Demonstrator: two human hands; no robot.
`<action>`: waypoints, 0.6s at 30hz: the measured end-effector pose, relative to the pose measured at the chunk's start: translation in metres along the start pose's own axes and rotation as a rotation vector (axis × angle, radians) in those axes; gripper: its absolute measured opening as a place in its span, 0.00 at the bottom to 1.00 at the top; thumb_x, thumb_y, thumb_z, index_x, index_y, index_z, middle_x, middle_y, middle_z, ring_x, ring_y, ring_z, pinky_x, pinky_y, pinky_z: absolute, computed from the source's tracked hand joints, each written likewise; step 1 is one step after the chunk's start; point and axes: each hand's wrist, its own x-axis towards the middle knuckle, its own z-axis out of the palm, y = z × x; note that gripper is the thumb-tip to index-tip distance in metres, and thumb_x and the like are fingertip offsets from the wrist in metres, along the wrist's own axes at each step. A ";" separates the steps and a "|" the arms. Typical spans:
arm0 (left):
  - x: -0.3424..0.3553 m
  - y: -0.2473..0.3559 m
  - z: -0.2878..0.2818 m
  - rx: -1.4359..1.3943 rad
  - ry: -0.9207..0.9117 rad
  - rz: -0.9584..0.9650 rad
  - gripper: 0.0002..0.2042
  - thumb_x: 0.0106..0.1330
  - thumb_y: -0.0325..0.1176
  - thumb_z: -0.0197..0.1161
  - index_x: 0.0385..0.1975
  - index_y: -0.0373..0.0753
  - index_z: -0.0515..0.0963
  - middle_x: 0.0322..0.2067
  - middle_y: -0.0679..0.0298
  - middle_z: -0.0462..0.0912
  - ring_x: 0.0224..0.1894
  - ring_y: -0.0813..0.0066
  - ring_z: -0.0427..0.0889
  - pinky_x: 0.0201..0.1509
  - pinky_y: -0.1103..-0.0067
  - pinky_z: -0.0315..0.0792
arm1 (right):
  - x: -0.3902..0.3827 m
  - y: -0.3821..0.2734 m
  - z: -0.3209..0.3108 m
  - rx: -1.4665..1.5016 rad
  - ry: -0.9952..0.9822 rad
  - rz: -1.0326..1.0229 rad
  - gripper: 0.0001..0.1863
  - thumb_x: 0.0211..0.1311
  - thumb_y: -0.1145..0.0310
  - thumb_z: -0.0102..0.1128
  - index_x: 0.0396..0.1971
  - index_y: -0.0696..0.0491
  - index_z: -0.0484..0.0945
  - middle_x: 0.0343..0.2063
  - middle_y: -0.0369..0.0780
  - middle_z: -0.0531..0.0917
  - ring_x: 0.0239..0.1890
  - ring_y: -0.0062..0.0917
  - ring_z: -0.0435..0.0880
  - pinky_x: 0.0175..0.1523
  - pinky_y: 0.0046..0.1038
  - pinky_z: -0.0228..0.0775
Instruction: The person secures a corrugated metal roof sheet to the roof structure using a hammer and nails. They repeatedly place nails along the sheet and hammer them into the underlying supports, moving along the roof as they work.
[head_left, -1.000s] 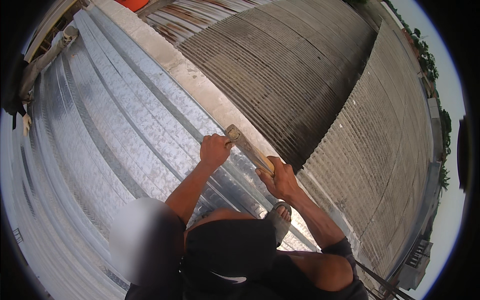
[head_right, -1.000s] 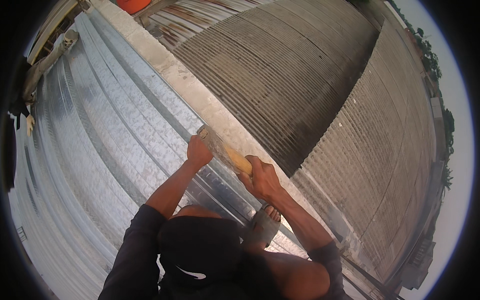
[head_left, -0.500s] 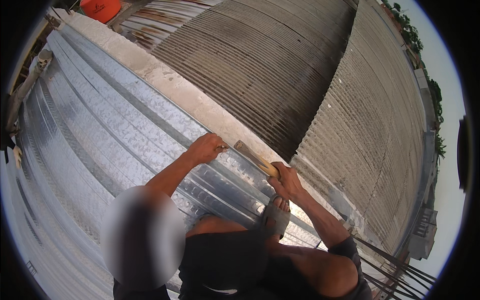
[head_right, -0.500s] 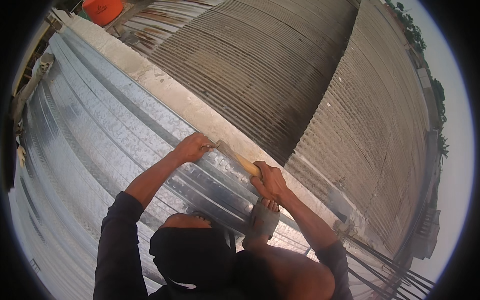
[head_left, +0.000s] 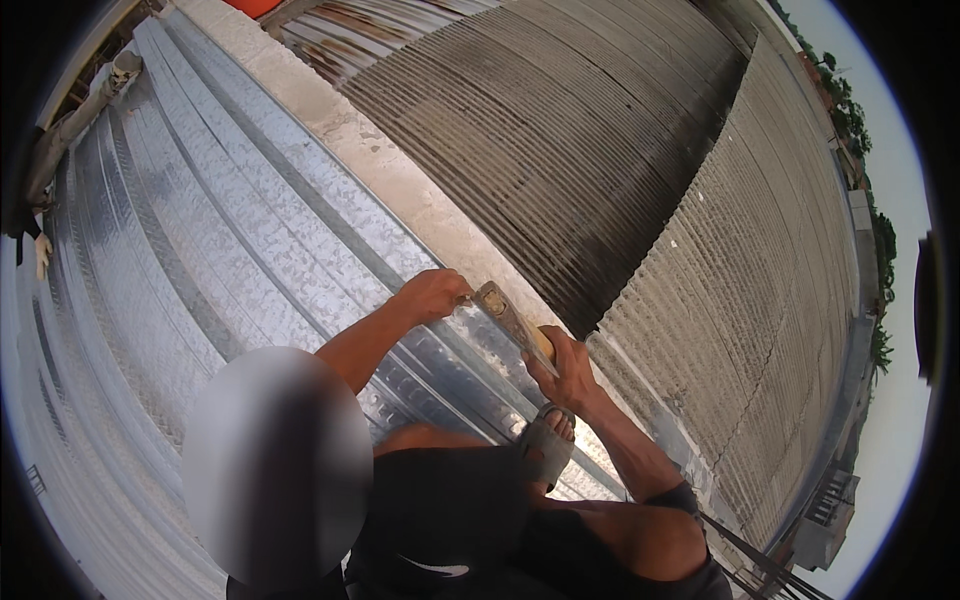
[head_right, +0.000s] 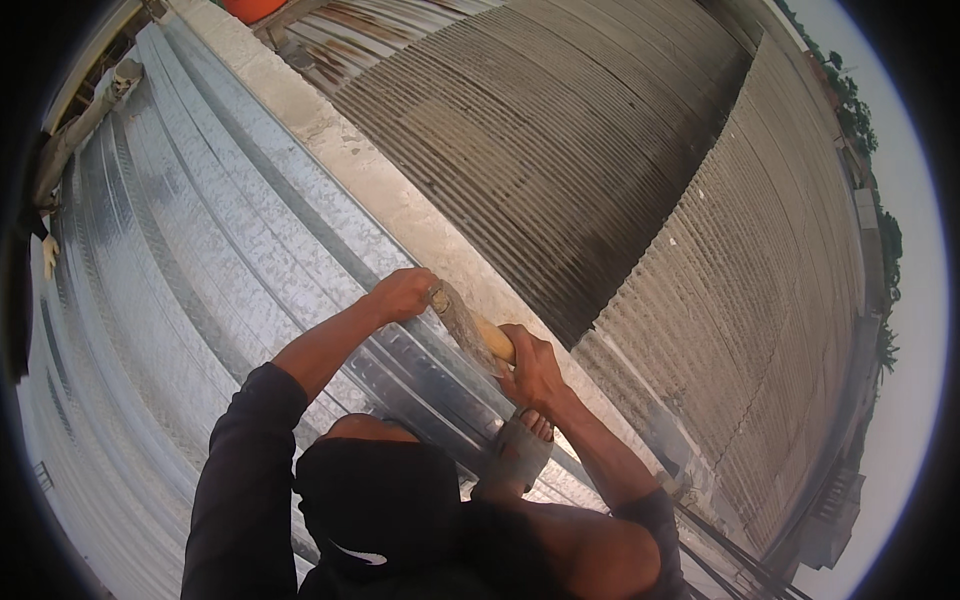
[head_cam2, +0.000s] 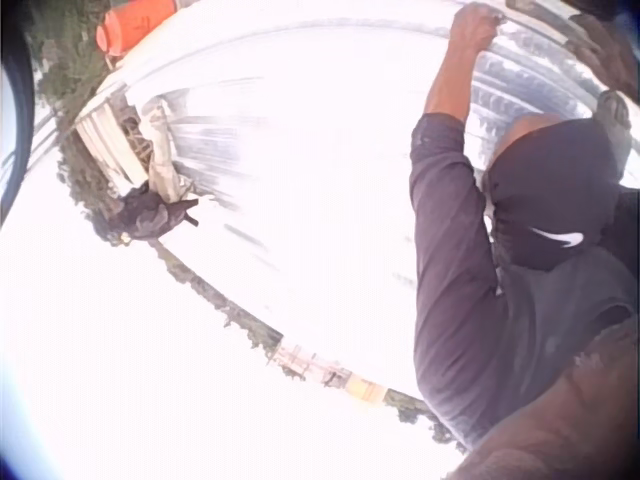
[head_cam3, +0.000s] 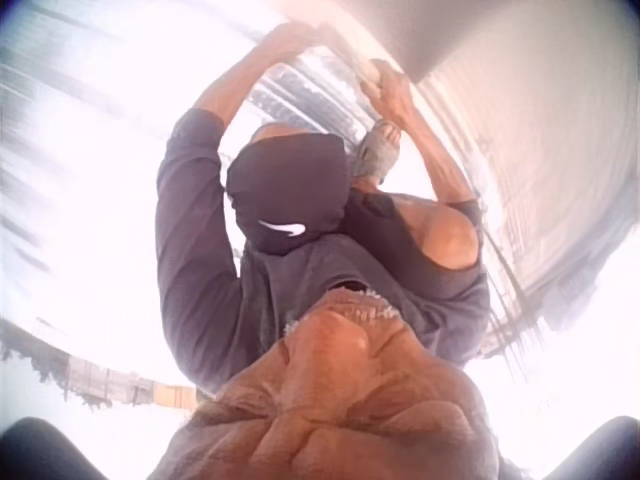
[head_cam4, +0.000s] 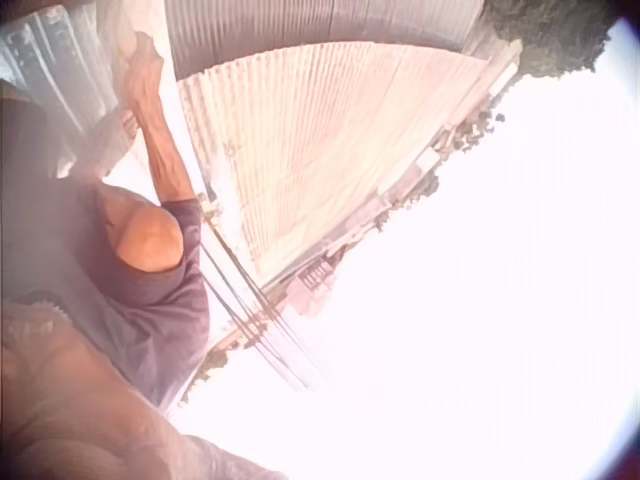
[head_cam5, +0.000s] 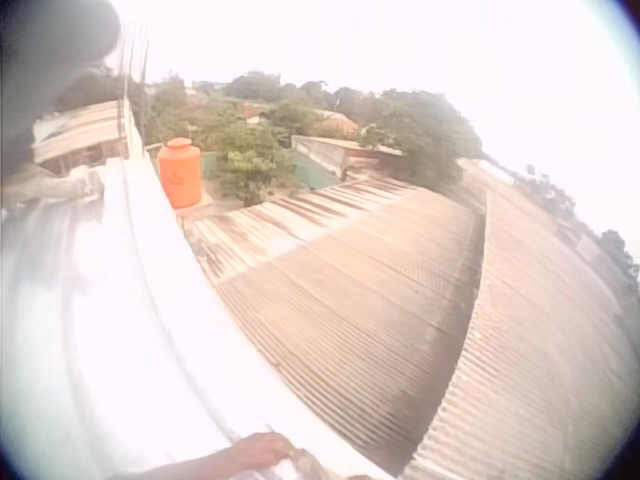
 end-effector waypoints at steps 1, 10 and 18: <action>0.000 -0.005 0.001 0.015 -0.002 0.053 0.10 0.59 0.27 0.63 0.40 0.41 0.85 0.39 0.57 0.85 0.47 0.55 0.83 0.52 0.65 0.78 | 0.002 -0.001 0.001 -0.020 0.019 -0.071 0.24 0.62 0.65 0.68 0.52 0.60 0.70 0.31 0.55 0.85 0.32 0.49 0.87 0.37 0.42 0.79; 0.006 -0.020 0.019 0.071 0.001 0.122 0.10 0.58 0.30 0.64 0.39 0.44 0.86 0.39 0.62 0.84 0.46 0.59 0.83 0.52 0.68 0.78 | 0.011 0.010 0.025 -0.210 -0.253 0.273 0.25 0.70 0.55 0.61 0.52 0.63 0.71 0.35 0.60 0.85 0.33 0.55 0.86 0.40 0.48 0.79; 0.012 -0.011 0.011 0.052 -0.050 0.185 0.09 0.62 0.35 0.64 0.39 0.44 0.85 0.40 0.62 0.84 0.49 0.60 0.81 0.52 0.67 0.77 | -0.002 0.006 0.005 0.111 0.066 -0.262 0.24 0.69 0.55 0.62 0.48 0.63 0.72 0.28 0.59 0.84 0.29 0.53 0.86 0.36 0.46 0.79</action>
